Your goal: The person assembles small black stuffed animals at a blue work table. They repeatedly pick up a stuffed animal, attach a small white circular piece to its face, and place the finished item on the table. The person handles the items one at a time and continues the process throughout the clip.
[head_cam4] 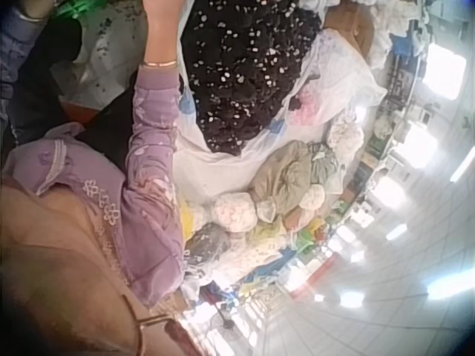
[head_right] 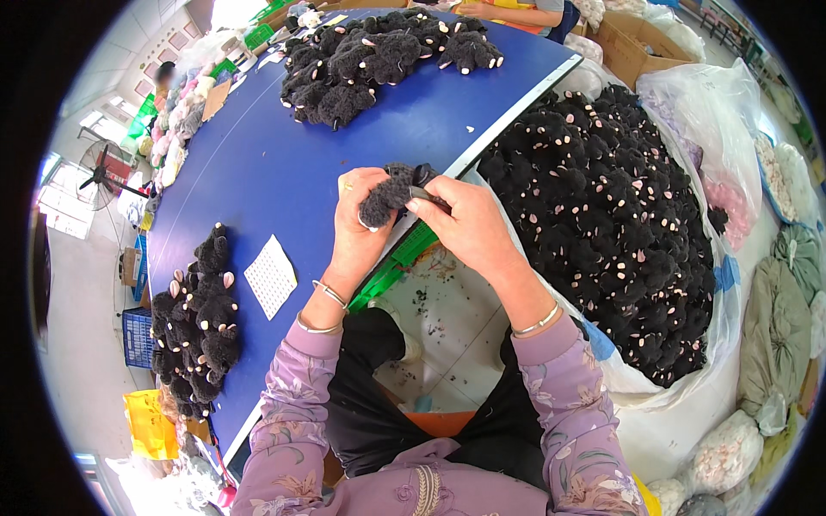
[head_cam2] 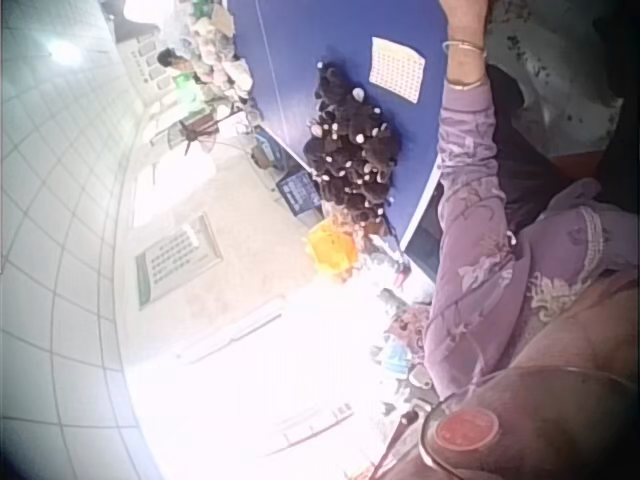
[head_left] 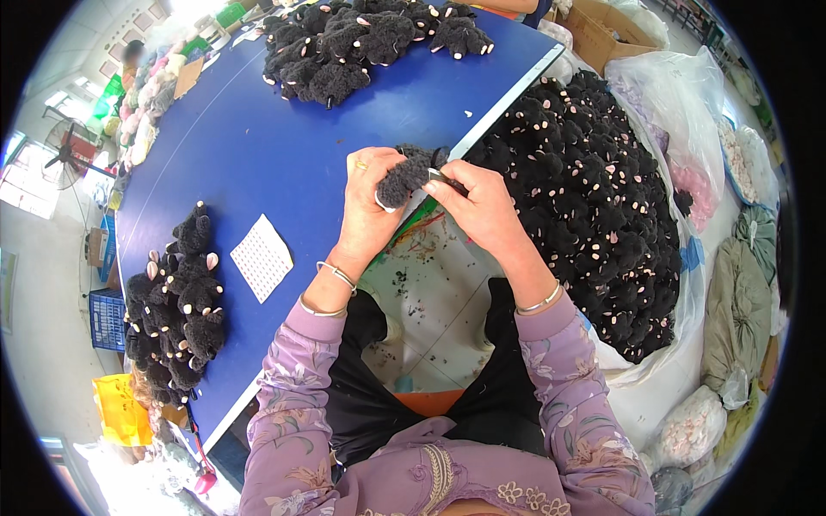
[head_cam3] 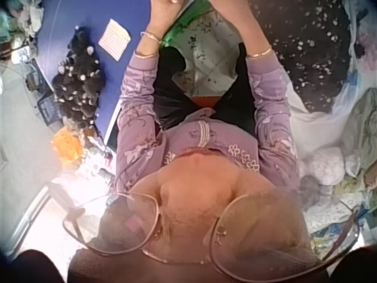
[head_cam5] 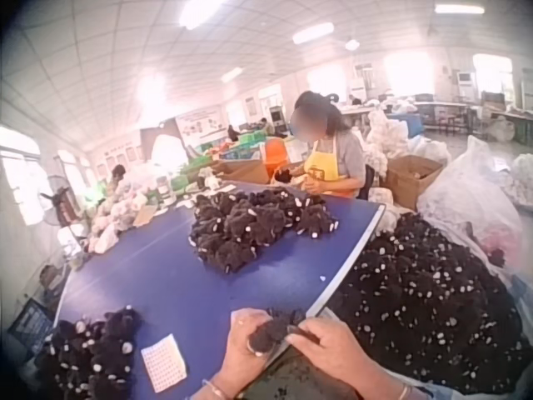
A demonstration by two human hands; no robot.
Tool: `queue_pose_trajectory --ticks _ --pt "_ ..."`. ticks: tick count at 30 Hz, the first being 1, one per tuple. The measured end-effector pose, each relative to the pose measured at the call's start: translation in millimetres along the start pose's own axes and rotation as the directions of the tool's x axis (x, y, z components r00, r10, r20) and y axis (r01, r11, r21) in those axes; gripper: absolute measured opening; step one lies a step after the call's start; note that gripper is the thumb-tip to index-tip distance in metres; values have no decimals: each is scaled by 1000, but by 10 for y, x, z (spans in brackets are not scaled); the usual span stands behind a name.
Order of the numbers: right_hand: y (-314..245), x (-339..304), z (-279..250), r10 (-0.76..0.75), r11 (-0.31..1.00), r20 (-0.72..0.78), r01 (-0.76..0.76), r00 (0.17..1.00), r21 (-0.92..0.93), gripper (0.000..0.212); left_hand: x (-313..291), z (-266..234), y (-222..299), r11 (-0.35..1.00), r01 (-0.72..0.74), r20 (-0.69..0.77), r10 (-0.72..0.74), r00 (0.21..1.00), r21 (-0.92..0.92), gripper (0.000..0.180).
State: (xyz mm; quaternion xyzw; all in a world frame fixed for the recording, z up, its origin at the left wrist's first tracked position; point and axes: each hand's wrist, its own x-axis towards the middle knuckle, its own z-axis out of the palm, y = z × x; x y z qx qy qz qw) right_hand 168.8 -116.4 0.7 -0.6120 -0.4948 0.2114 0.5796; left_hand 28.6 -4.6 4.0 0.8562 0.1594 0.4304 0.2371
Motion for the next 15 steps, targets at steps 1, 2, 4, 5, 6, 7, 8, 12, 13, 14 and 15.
queue_pose_trajectory --ticks 1,2,4,5,6,7,8,12,13,14,15 --pt "-25 -6 -2 13 998 10 -13 1000 60 19 -3 -1 0 1000 0 -2 0 1000 -4 40" --pt "-48 -11 -3 24 992 22 -27 999 119 18 -6 -5 1 1000 1 -3 -1 1000 -8 40" --pt "-77 -21 -13 38 957 -73 -15 997 290 18 1 6 5 1000 -13 -4 13 1000 3 40" --pt "-85 -22 -15 50 928 -119 -3 992 372 17 4 7 7 1000 -19 -4 19 1000 9 40" --pt "-79 -18 -11 35 933 -128 13 991 359 18 6 7 10 1000 -16 -4 16 1000 12 40" --pt "-67 -11 -6 20 938 -138 29 990 344 18 10 6 14 1000 -14 -3 14 1000 16 40" --pt "-61 -8 -4 4 943 -148 45 989 330 19 12 8 15 1000 -11 -3 11 1000 19 40" --pt "-64 -40 96 52 991 -68 -43 996 124 16 7 11 9 999 -29 -13 30 999 29 39" --pt "-80 -53 66 68 970 114 -92 991 223 15 8 4 7 999 -19 -16 19 1000 28 38" --pt "-119 -73 -16 63 938 292 -157 954 310 14 7 -3 7 1000 -8 -18 9 1000 26 38" --pt "-165 -81 -101 36 895 463 -234 886 380 13 4 -12 4 999 -3 -34 4 999 32 38"
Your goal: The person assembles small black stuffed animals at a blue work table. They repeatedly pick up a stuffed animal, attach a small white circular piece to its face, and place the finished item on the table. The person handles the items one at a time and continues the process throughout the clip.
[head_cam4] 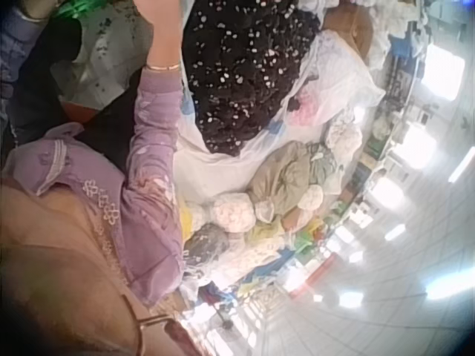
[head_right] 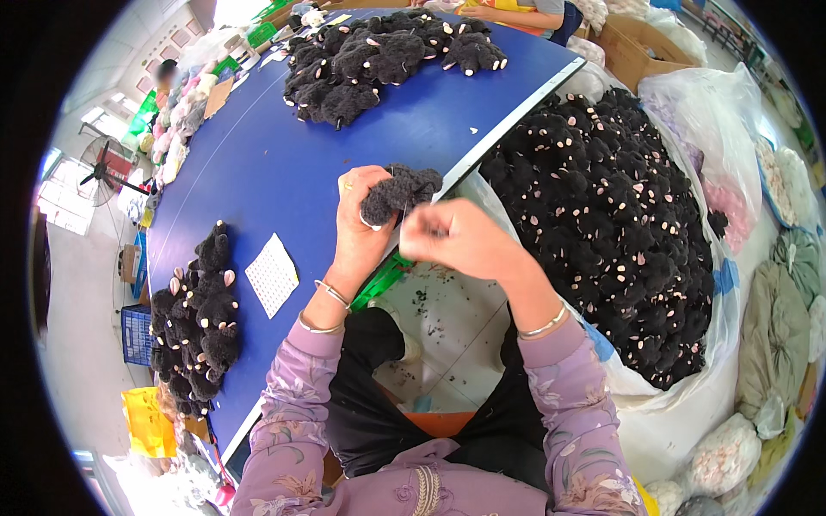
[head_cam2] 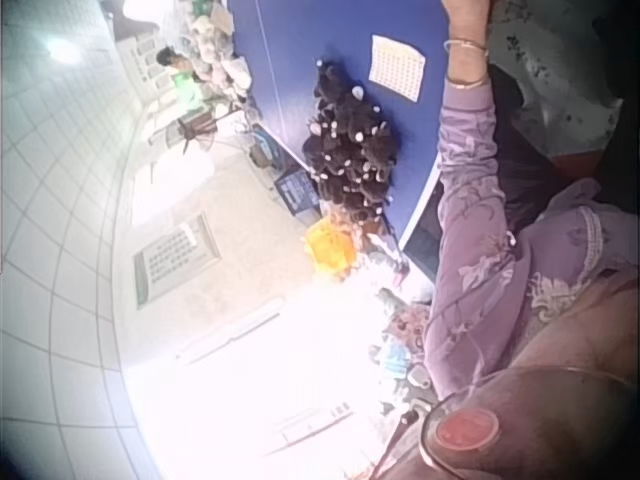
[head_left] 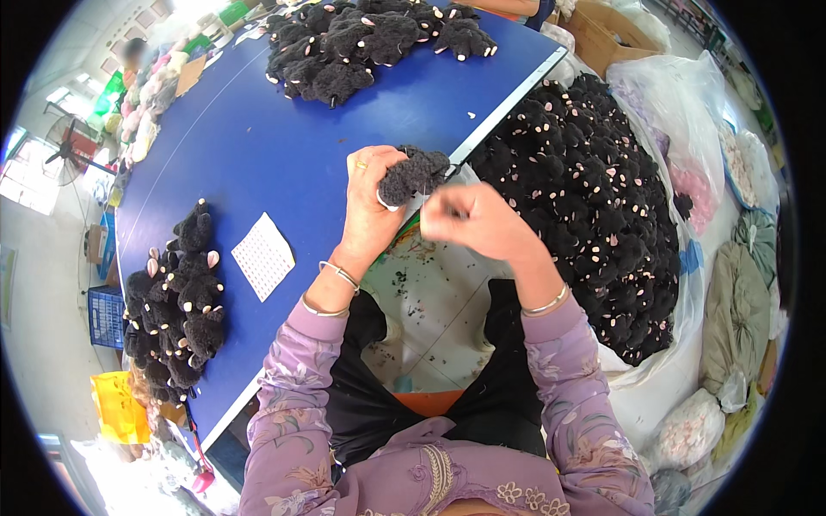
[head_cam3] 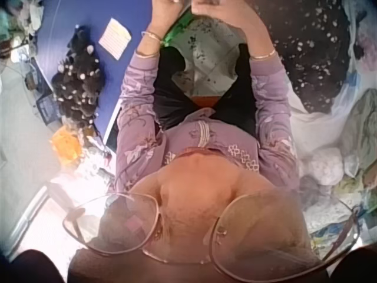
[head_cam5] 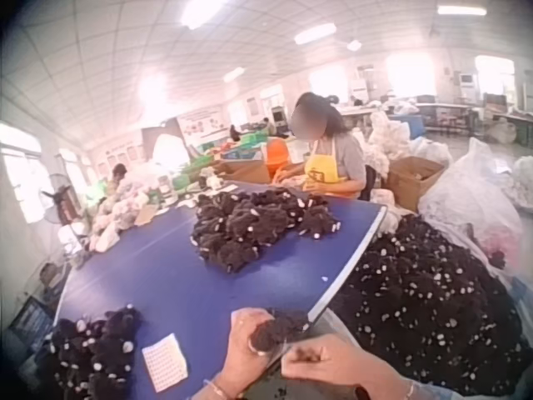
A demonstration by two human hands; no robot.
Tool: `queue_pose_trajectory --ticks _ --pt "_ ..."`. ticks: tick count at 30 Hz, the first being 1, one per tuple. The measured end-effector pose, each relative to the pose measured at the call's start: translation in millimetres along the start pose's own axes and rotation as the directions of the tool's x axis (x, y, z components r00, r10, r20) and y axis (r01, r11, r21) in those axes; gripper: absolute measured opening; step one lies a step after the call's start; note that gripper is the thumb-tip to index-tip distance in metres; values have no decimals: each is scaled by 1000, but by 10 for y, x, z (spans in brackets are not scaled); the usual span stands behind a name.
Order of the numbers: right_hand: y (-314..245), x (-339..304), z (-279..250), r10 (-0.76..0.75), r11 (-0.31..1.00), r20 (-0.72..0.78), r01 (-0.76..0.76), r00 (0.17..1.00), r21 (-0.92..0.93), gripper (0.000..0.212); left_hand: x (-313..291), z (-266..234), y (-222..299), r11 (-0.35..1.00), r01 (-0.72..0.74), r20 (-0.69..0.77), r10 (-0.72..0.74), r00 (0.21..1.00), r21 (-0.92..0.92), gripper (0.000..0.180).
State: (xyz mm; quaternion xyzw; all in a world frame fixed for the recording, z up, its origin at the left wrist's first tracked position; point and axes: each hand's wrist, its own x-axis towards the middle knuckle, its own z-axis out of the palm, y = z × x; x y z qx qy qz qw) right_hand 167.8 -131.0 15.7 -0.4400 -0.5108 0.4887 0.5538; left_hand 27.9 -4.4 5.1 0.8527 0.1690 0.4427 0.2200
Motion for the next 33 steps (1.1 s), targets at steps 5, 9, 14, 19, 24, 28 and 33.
queue_pose_trajectory --ticks 5,9,14,19,24,28,33 --pt "-64 -116 -138 96 995 293 -83 951 -54 13 -3 18 25 994 92 -61 -96 994 -54 37" --pt "64 -34 -256 121 975 -113 -97 986 198 22 -16 24 21 991 114 -62 -119 991 -73 38" --pt "135 70 -99 -174 982 -467 120 867 -143 19 10 26 38 999 25 -50 -26 998 -22 39" --pt "101 130 126 -367 915 -514 201 775 -351 15 3 32 17 999 -40 -17 40 999 14 40" --pt "178 177 51 -226 974 -516 192 826 -118 10 32 30 60 994 -90 17 89 996 69 38" --pt "133 111 -6 -22 959 -341 116 940 259 14 29 18 43 994 -69 14 68 998 86 37" --pt "137 40 53 43 960 -174 8 984 281 16 14 34 -7 999 17 -26 -16 1000 44 36"
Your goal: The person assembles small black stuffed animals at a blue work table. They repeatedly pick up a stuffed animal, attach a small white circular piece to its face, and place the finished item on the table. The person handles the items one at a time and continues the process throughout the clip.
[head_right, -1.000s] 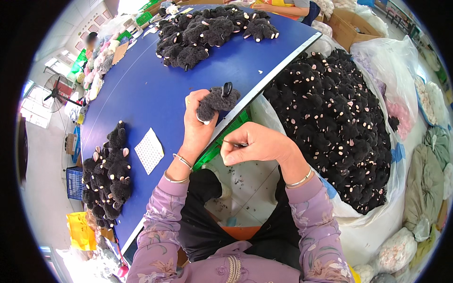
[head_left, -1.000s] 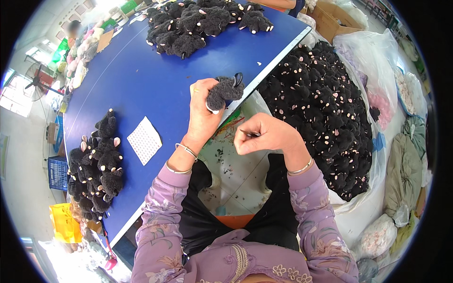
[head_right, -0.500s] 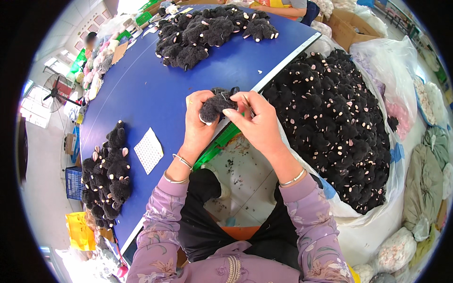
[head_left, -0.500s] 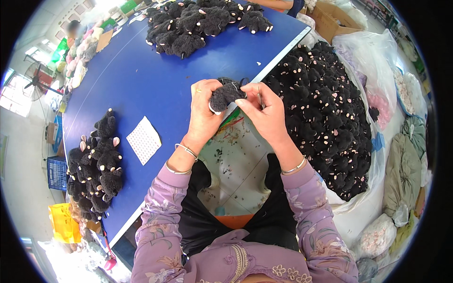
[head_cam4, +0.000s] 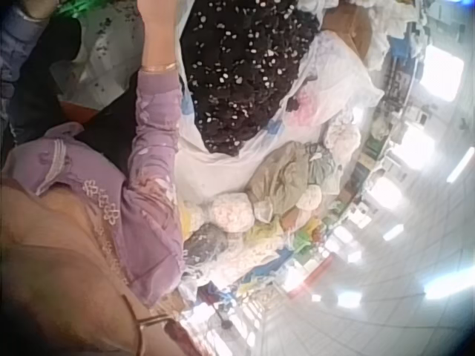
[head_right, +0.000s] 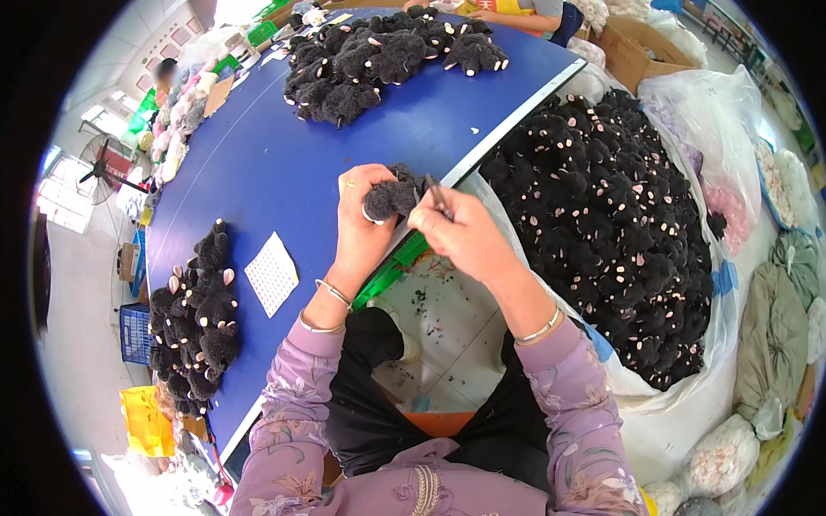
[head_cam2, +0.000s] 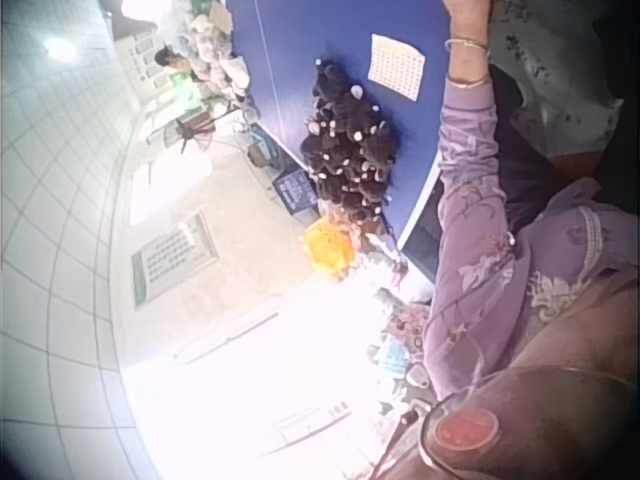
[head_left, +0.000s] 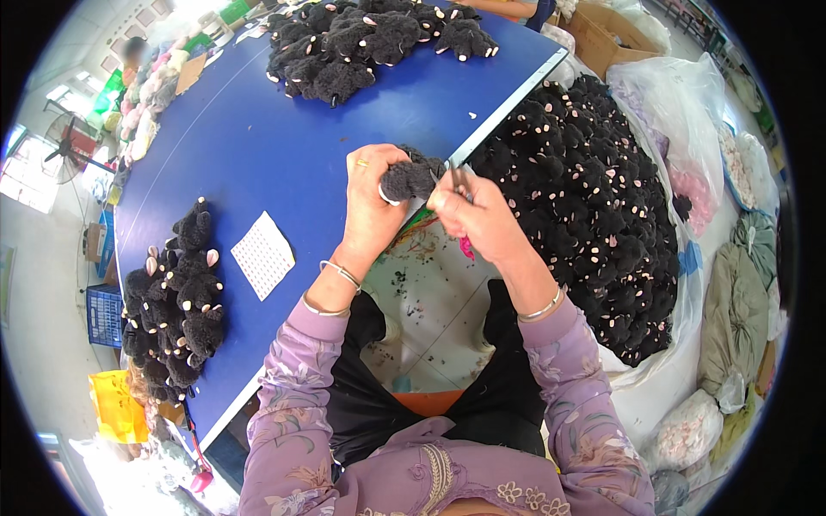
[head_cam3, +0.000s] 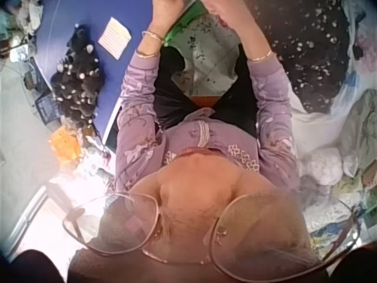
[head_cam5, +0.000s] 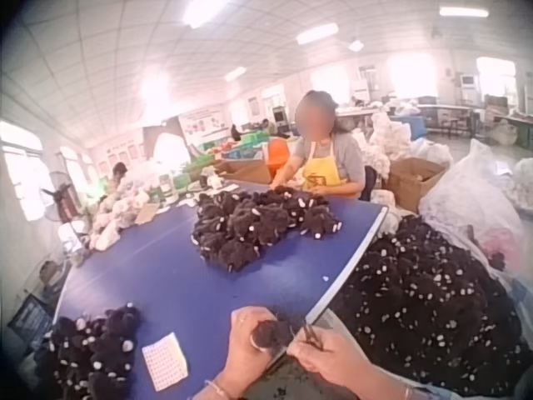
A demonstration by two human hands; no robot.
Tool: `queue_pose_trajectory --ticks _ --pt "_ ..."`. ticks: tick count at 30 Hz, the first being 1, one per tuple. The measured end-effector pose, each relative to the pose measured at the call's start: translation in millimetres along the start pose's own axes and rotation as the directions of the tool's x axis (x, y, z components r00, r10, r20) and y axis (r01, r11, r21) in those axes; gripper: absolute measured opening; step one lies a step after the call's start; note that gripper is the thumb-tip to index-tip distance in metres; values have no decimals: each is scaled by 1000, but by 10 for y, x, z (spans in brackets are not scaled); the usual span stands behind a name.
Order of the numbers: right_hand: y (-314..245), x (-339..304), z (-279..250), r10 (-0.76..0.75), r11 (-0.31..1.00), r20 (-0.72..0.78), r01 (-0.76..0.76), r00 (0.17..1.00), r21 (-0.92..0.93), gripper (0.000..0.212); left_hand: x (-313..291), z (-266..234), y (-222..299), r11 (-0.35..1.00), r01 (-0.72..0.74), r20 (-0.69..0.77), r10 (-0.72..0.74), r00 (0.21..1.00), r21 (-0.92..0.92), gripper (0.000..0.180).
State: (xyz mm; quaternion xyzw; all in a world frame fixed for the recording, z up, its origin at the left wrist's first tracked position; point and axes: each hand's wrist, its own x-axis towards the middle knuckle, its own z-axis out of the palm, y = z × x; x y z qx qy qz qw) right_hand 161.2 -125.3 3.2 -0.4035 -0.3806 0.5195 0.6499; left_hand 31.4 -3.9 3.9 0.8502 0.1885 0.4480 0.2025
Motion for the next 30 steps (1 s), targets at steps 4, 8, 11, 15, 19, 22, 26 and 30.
queue_pose_trajectory --ticks 4,8,11,15,19,22,26,30 --pt "72 -68 153 -22 993 155 39 988 -109 17 -6 9 2 992 114 -23 -116 993 -47 34" --pt "-27 -24 77 -33 993 -4 32 999 -112 13 -15 -8 -32 984 166 -54 -170 984 -66 33" --pt "-105 0 -38 -203 978 -78 206 976 26 12 -15 -3 -46 989 144 -47 -146 988 -32 34" --pt "-134 -2 -141 -107 993 -86 110 991 32 16 -11 0 -34 992 124 -25 -124 992 13 33" --pt "17 62 -124 -174 886 -229 51 958 -460 21 -7 11 -51 995 90 -8 -90 996 48 34" --pt "-96 45 -60 85 827 -154 -156 984 -540 20 -15 -2 -80 994 94 -17 -93 995 48 34" --pt "-86 36 -104 6 960 -83 -29 997 -277 16 -13 2 -58 997 69 -10 -69 998 42 33" --pt "-128 18 -45 -200 975 -108 209 974 76 15 -9 21 -18 999 34 41 -35 999 14 33"
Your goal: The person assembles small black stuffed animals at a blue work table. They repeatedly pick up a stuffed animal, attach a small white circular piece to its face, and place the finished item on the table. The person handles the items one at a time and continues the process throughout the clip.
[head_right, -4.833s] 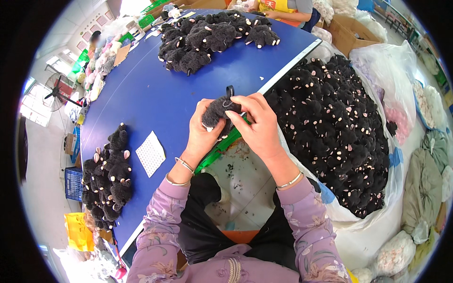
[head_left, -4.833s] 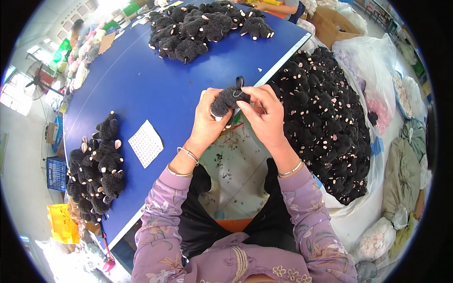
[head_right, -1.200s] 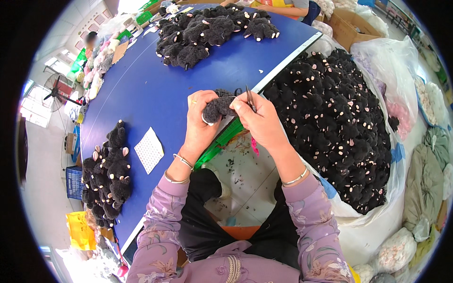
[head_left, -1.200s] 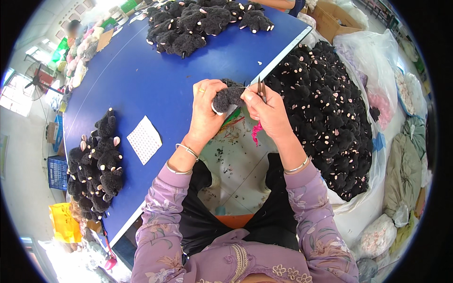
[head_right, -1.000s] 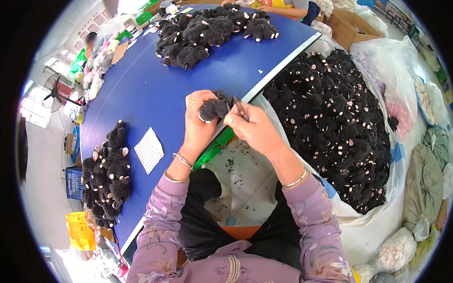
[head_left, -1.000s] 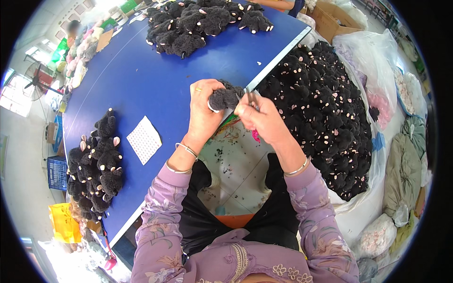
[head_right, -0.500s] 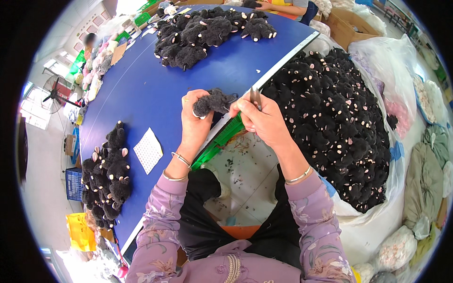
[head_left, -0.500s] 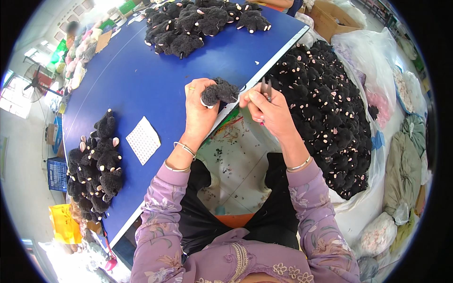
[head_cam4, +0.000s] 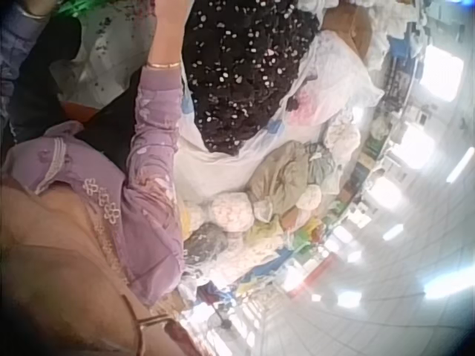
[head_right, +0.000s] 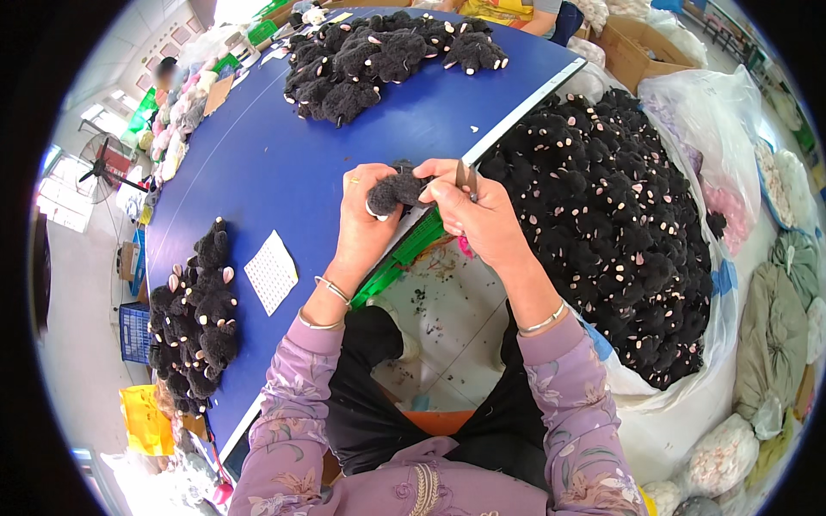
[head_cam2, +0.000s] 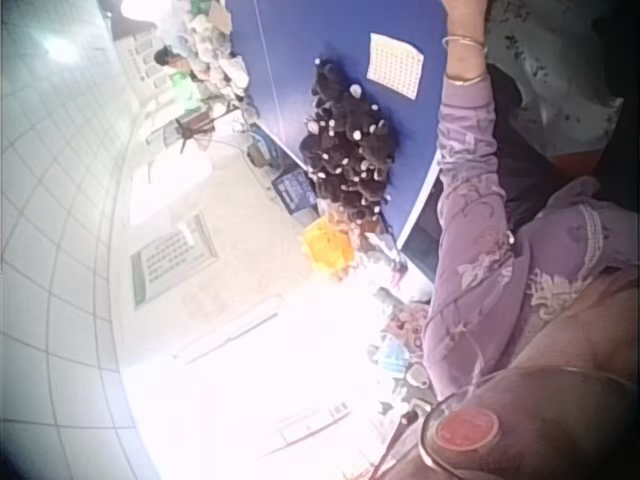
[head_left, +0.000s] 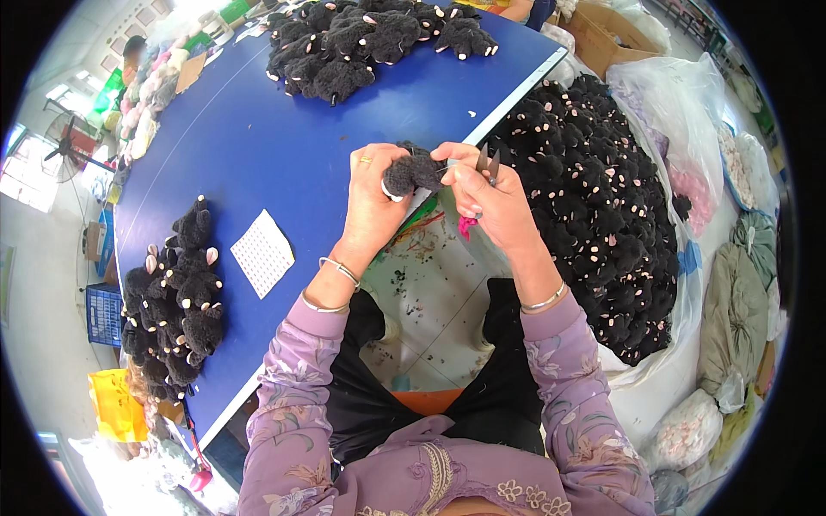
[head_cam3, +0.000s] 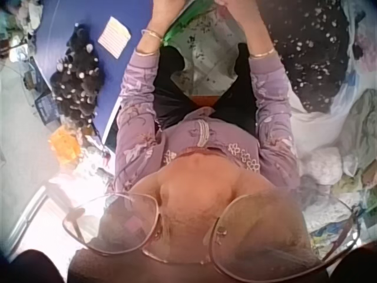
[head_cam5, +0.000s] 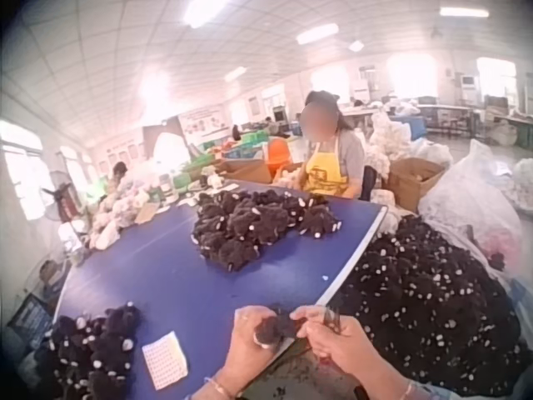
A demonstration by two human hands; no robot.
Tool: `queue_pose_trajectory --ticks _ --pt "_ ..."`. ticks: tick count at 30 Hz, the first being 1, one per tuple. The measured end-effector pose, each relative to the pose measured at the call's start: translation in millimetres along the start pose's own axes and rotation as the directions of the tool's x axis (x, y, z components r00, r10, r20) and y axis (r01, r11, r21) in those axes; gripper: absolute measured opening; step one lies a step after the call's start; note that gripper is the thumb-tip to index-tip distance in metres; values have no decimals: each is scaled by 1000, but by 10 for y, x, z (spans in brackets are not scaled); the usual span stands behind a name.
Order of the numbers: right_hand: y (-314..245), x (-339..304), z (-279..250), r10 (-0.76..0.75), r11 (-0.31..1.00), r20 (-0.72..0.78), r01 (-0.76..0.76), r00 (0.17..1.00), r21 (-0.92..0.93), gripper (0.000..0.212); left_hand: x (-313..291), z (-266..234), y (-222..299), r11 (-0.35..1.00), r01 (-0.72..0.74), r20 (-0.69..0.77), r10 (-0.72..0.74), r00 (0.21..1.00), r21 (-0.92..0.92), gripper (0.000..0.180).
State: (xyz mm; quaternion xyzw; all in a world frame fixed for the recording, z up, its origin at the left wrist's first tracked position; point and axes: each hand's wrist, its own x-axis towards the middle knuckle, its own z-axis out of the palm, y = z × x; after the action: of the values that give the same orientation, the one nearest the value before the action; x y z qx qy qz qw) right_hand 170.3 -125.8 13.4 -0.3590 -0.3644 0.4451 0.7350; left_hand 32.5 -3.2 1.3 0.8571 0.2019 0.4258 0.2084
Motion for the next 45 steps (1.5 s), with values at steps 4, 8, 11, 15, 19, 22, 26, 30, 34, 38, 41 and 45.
queue_pose_trajectory --ticks 4,8,11,15,19,22,26,30,34,38,41,45 --pt "108 36 -31 129 992 40 -129 991 -11 18 3 7 25 999 -43 56 44 998 -19 30" --pt "201 12 14 7 881 -42 -26 999 -472 23 -6 -17 -12 995 12 49 -17 999 96 25" --pt "-42 -31 -85 -6 885 -265 -118 964 -449 23 83 -286 -206 963 271 -31 -271 962 5 21" --pt "-266 -93 -816 -10 982 -216 -31 976 -187 23 2 -457 -775 895 400 -217 -438 872 -198 20" --pt "-91 -89 -571 295 740 -87 -285 952 -609 27 104 -252 -354 481 433 68 -607 792 -762 22" --pt "52 -47 -459 34 707 -146 -127 989 -696 29 113 -209 -145 333 534 321 -521 791 -777 24" --pt "96 69 -308 -3 887 -166 -74 986 -455 37 -6 -105 -108 370 626 434 -482 761 -686 30" --pt "174 127 -55 62 954 -157 -105 986 -282 39 -3 -66 -41 440 594 390 -471 791 -674 28" --pt "242 169 31 -50 967 -111 20 993 -253 38 -3 -71 -23 512 605 367 -495 788 -609 26" --pt "362 168 7 -101 887 -66 60 993 -458 28 13 -70 -52 430 630 332 -585 740 -647 27" --pt "395 193 -48 63 980 -60 -73 996 -187 19 4 -83 -58 215 598 399 -568 720 -772 25" --pt "417 222 -92 136 989 -93 -141 986 -48 15 29 -128 -48 124 578 425 -557 713 -806 28"
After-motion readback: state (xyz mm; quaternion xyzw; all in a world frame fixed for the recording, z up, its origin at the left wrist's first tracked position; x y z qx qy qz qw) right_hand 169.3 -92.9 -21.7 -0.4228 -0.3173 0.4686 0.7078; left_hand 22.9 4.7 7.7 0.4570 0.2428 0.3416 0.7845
